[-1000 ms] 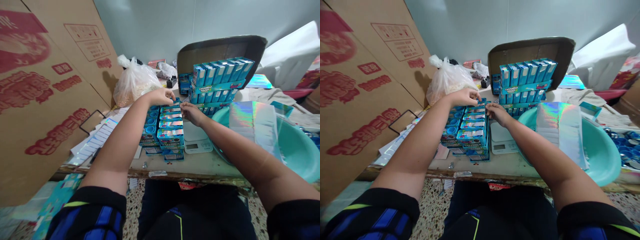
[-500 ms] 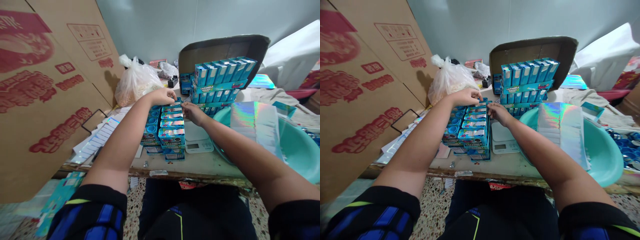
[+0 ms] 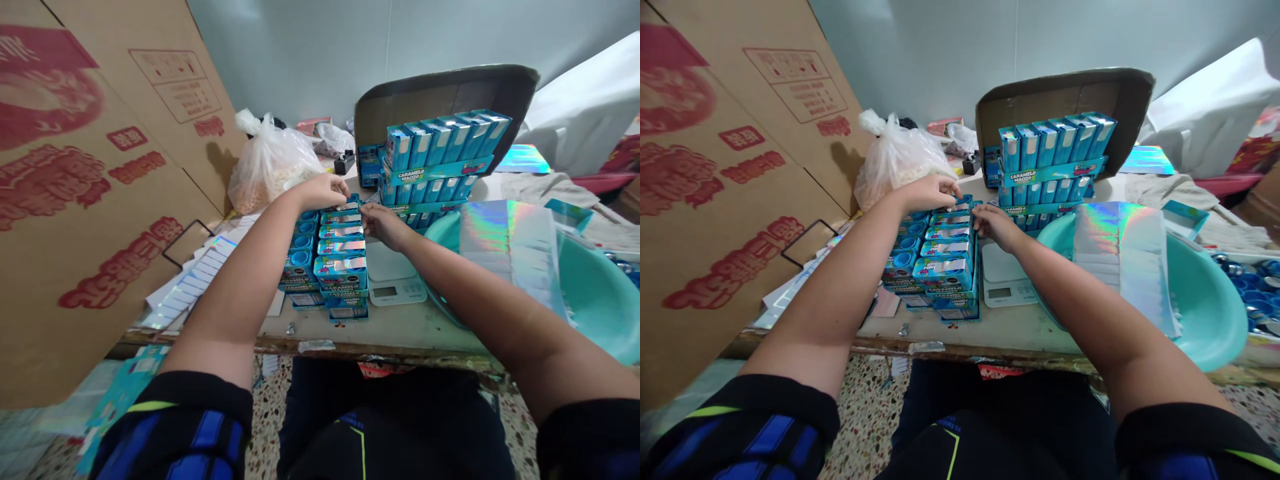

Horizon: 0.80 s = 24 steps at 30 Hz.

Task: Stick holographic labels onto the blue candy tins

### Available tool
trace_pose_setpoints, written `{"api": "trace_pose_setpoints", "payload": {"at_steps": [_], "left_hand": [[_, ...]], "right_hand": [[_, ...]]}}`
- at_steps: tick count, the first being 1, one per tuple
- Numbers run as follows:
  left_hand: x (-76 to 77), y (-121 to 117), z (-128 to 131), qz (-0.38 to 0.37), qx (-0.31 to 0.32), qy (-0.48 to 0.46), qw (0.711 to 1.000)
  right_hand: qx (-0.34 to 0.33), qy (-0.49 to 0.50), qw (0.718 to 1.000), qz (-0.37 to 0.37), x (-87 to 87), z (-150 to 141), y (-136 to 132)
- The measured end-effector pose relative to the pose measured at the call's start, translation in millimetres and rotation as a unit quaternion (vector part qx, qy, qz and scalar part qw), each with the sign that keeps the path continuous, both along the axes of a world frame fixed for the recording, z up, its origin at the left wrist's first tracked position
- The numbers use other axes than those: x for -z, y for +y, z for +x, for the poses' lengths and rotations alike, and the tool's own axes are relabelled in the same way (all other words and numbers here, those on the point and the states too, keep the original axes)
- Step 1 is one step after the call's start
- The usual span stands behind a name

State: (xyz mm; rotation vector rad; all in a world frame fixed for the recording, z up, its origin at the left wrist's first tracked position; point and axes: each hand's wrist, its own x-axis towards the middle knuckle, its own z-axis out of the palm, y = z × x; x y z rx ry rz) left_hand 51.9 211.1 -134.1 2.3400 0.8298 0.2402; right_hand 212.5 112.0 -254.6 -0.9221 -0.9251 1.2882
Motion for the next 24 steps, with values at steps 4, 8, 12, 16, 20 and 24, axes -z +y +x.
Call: {"api": "trace_pose_setpoints", "payload": {"at_steps": [4, 8, 12, 16, 20, 24], "left_hand": [[-1.6, -2.1, -0.7, 0.002, -0.002, 0.009, 1.000], [-4.1, -5.6, -0.4, -0.010, -0.001, 0.020, 1.000], [-5.4, -7.3, 0.6, -0.002, -0.003, 0.021, 1.000], [-7.1, -9.4, -0.3, 0.021, -0.002, 0.029, 0.999], [-6.6, -9.3, -1.3, 0.021, -0.005, 0.020, 1.000], [-3.6, -7.2, -0.5, -0.010, -0.006, 0.003, 1.000]], "right_hand": [[0.002, -0.003, 1.000, 0.002, -0.8, -1.1, -0.3], [0.002, -0.005, 1.000, 0.002, -0.8, -1.2, -0.2], [0.001, -0.006, 1.000, 0.004, -0.2, -0.6, 0.1], [-0.003, -0.011, 1.000, 0.006, 1.0, -0.1, 0.8], [0.002, -0.007, 1.000, 0.014, 2.4, -0.1, 1.5], [-0.001, -0.009, 1.000, 0.011, 2.4, 0.5, 1.4]]}}
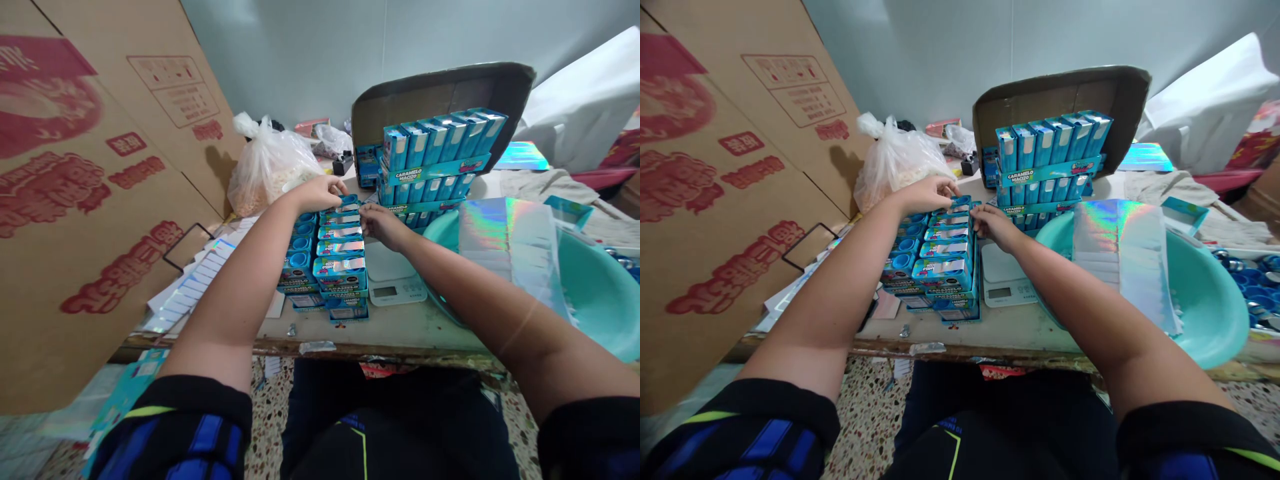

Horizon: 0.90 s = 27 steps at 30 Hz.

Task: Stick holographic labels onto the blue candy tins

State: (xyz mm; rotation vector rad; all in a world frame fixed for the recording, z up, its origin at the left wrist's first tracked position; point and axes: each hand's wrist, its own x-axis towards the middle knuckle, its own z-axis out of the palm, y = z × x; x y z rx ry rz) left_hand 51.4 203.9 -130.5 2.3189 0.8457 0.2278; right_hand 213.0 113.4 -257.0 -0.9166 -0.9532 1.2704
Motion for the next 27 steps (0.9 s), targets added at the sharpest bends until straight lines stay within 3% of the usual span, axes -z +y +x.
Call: {"api": "trace_pose_setpoints", "payload": {"at_steps": [5, 14, 27], "left_hand": [[4.3, 1.7, 2.7, -0.006, -0.007, -0.020, 1.000], [10.5, 4.6, 3.6, 0.102, 0.028, 0.018, 0.994], [9.4, 1.7, 6.1, 0.107, 0.020, 0.050, 0.993]], "right_hand": [[-0.003, -0.002, 1.000, -0.002, -0.8, 0.3, -1.0], [-0.009, 0.006, 1.000, 0.004, -1.8, -0.1, -1.2], [-0.007, 0.003, 1.000, -0.012, -5.6, -1.8, -3.6]]}}
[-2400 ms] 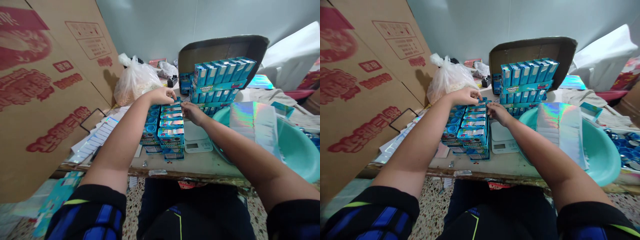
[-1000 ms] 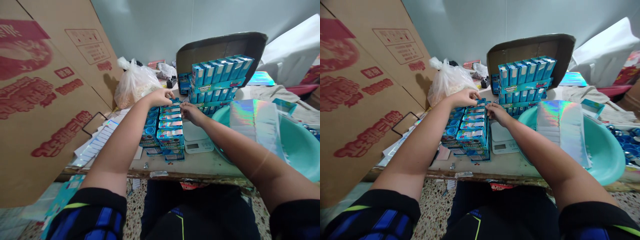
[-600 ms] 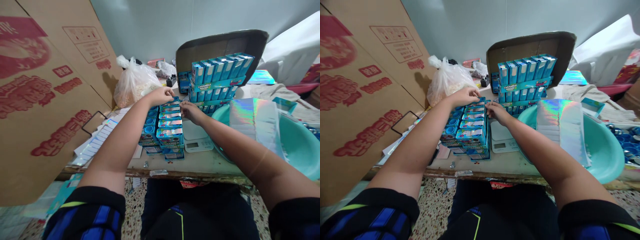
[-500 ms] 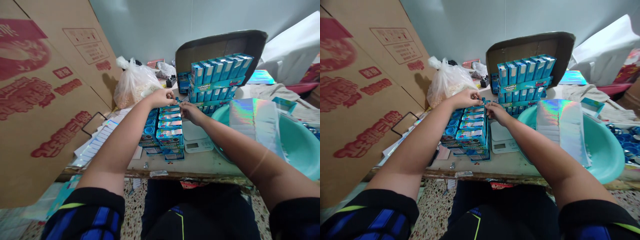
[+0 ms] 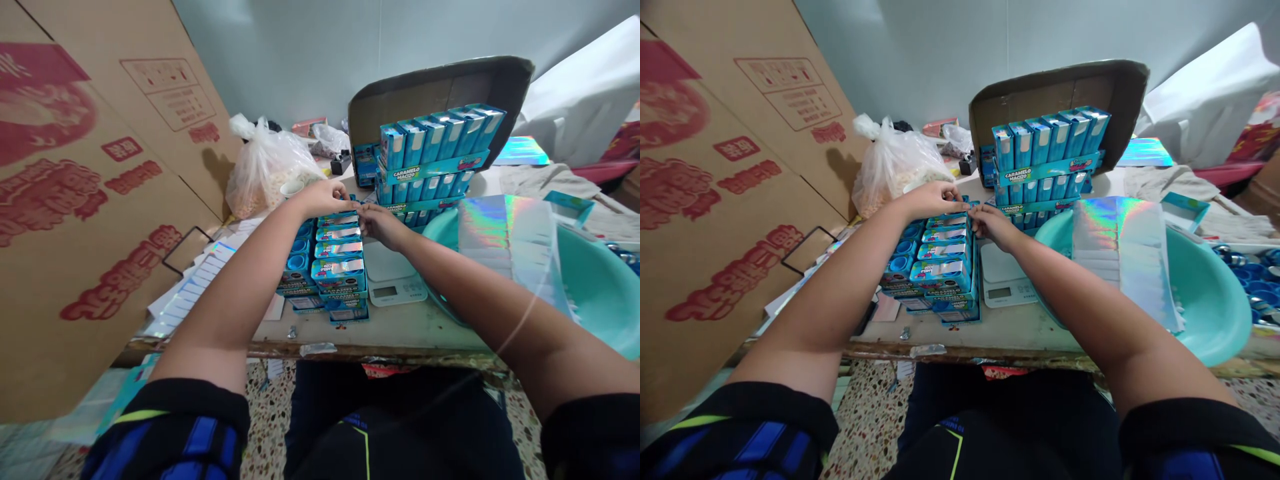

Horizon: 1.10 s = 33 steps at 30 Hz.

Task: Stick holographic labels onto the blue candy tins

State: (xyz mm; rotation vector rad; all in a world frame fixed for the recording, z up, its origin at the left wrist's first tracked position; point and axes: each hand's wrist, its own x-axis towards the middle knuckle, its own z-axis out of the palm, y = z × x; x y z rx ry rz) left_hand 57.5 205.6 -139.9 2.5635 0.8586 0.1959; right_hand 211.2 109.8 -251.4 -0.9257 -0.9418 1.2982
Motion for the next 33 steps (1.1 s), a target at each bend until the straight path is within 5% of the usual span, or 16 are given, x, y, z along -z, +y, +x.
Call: {"api": "trace_pose_setpoints", "payload": {"at_steps": [28, 33], "left_hand": [[0.4, 8.1, -5.9, -0.090, 0.012, -0.026, 0.996], [3.8, 8.1, -5.7, -0.059, 0.011, -0.034, 0.998]], "right_hand": [[0.029, -0.006, 1.000, 0.003, 2.2, -3.2, -0.1], [0.027, -0.030, 0.999, 0.005, 2.6, -3.4, 0.9]]}}
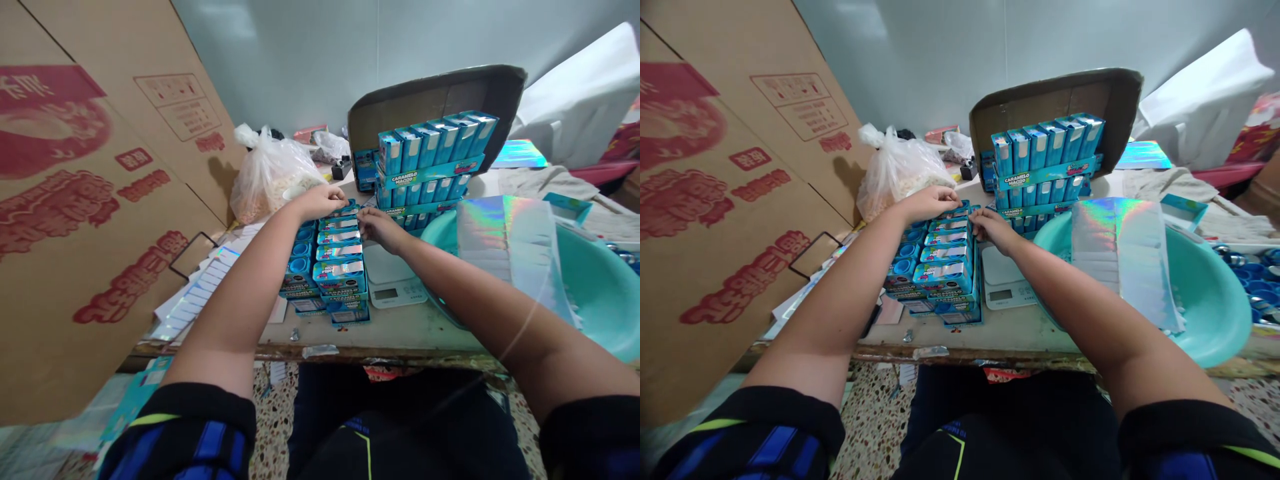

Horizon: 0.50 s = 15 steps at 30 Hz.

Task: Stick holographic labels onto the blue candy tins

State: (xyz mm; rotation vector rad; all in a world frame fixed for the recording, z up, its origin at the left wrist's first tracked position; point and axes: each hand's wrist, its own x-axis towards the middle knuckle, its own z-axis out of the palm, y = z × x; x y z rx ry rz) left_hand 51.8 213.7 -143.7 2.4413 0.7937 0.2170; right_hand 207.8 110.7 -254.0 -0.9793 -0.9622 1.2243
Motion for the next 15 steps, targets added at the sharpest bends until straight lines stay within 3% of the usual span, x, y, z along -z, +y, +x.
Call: {"api": "trace_pose_setpoints", "payload": {"at_steps": [3, 6, 8, 12, 15], "left_hand": [[4.0, -0.4, 3.7, 0.068, -0.026, -0.006, 0.997], [4.9, -1.8, 8.3, 0.141, -0.052, 0.013, 0.988], [2.5, -2.9, 9.6, 0.152, -0.054, 0.024, 0.987], [-6.5, -5.8, 7.1, 0.105, -0.049, 0.022, 0.993], [-11.6, -7.8, 5.1, 0.094, -0.048, 0.024, 0.994]], "right_hand": [[0.021, -0.137, 0.990, 0.001, -13.3, -2.5, -0.9], [0.044, -0.341, 0.939, 0.014, -38.8, -2.2, -10.5], [0.044, -0.414, 0.909, 0.024, -56.5, 4.0, -27.8], [0.054, -0.511, 0.857, 0.034, -74.7, 36.0, -98.3], [0.153, -0.624, 0.766, 0.008, -64.6, 68.7, -165.6]]}}
